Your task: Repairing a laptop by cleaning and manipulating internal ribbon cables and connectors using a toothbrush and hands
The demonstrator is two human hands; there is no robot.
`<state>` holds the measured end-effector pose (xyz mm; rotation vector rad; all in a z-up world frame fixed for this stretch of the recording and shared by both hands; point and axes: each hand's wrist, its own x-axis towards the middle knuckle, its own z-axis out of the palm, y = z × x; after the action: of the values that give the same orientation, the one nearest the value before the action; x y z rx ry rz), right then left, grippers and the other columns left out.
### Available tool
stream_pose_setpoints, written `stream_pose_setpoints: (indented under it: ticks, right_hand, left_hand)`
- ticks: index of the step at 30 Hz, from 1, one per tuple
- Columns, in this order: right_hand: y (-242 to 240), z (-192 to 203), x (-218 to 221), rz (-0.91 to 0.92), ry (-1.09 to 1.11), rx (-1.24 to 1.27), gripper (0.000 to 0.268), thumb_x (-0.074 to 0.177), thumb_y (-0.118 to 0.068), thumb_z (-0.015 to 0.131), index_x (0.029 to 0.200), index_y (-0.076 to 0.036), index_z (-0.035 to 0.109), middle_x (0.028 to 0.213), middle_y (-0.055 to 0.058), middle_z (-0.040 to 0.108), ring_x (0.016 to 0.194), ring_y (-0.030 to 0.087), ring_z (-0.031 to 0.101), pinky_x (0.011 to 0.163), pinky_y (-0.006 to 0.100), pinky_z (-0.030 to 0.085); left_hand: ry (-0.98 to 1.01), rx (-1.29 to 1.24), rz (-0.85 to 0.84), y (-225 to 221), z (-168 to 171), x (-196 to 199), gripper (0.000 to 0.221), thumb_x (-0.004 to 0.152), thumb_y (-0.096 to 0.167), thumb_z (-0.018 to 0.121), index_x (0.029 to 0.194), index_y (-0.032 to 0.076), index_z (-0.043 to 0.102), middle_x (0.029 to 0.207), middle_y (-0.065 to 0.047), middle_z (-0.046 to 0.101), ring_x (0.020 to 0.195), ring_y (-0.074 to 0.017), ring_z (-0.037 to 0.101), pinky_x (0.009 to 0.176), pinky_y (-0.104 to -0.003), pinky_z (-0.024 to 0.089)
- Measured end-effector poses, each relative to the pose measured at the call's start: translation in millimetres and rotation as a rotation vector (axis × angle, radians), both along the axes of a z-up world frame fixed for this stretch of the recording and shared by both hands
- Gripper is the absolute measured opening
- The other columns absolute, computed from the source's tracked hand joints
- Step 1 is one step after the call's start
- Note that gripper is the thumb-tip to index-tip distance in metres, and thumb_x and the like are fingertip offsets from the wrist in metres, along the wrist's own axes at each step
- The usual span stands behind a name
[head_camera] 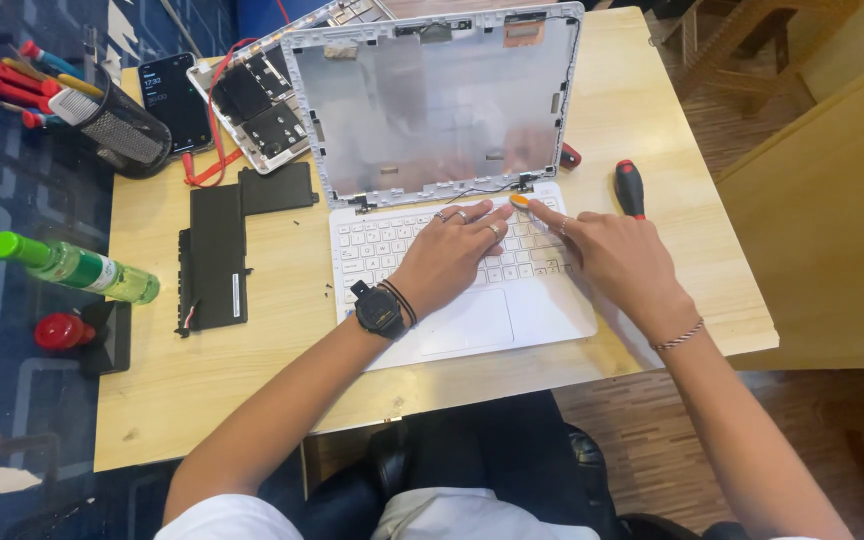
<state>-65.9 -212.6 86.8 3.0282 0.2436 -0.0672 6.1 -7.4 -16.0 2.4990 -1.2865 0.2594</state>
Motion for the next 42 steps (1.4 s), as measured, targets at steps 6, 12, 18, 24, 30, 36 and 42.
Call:
stream_pose_setpoints:
  ticks: [6,12,18,24,30,36,42]
  right_hand:
    - [-21,-13,-3,0.004,-0.014,0.036,0.048,0.102,-0.029,0.05,0.147,-0.047,0.053,0.089,0.007,0.078,0.081,0.034,0.076,0.072,0.052,0.063]
    - [-19,-8,-12,-0.019,0.002,0.103,0.046,0.104,-0.031,0.048,0.147,-0.046,0.054,0.089,0.009,0.078,0.082,0.037,0.075,0.073,0.055,0.062]
    - [-7,-13,4,-0.026,-0.001,0.075,0.046,0.106,-0.033,0.044,0.148,-0.051,0.05,0.092,0.003,0.078,0.087,0.032,0.076,0.074,0.05,0.063]
    - [-20,-2,-24,-0.198,0.075,0.051,0.049,0.106,-0.042,0.04,0.152,-0.055,0.042,0.096,0.006,0.078,0.085,0.038,0.076,0.079,0.055,0.062]
    - [15,-26,-18,-0.132,-0.178,0.518,0.063,0.098,-0.037,0.063,0.155,-0.021,0.04,0.07,0.015,0.071,0.076,0.047,0.07,0.072,0.06,0.054]
    - [14,-48,9,-0.012,-0.315,0.879,0.028,0.091,-0.023,0.08,0.071,-0.011,0.067,0.083,-0.003,0.078,0.059,0.027,0.068,0.057,0.036,0.051]
    - [32,-40,18,0.044,-0.278,0.879,0.008,0.088,-0.012,0.08,0.096,-0.01,0.081,0.073,0.009,0.074,0.073,0.033,0.072,0.067,0.039,0.055]
  left_hand:
    - [0.013,-0.013,0.002,0,5,-3,0.028,0.109,0.031,0.041,0.116,0.014,0.061,0.137,-0.005,0.065,0.134,-0.0249,0.056,0.109,-0.043,0.043]
    - [-0.023,-0.048,0.002,1,-2,0,0.027,0.108,0.033,0.043,0.113,0.013,0.06,0.137,-0.007,0.065,0.133,-0.0263,0.057,0.108,-0.044,0.045]
    - [-0.009,-0.067,0.015,2,7,-1,0.026,0.107,0.034,0.045,0.104,0.013,0.06,0.129,-0.006,0.069,0.132,-0.0248,0.058,0.107,-0.044,0.046]
    - [0.011,-0.1,0.013,3,9,-2,0.025,0.105,0.036,0.048,0.099,0.014,0.058,0.117,-0.005,0.073,0.13,-0.0224,0.06,0.107,-0.042,0.046]
    - [0.276,-0.441,-0.03,10,11,-4,0.02,0.099,0.028,0.065,0.09,0.01,0.068,0.105,-0.008,0.077,0.12,-0.0261,0.066,0.101,-0.041,0.052]
    - [0.519,-0.724,0.001,14,25,-2,0.011,0.098,0.02,0.07,0.098,0.011,0.077,0.099,-0.011,0.079,0.103,-0.0279,0.073,0.088,-0.036,0.058]
    - [0.548,-0.731,0.024,17,26,0,0.019,0.099,0.025,0.069,0.102,0.009,0.078,0.093,-0.014,0.078,0.093,-0.0294,0.076,0.085,-0.036,0.058]
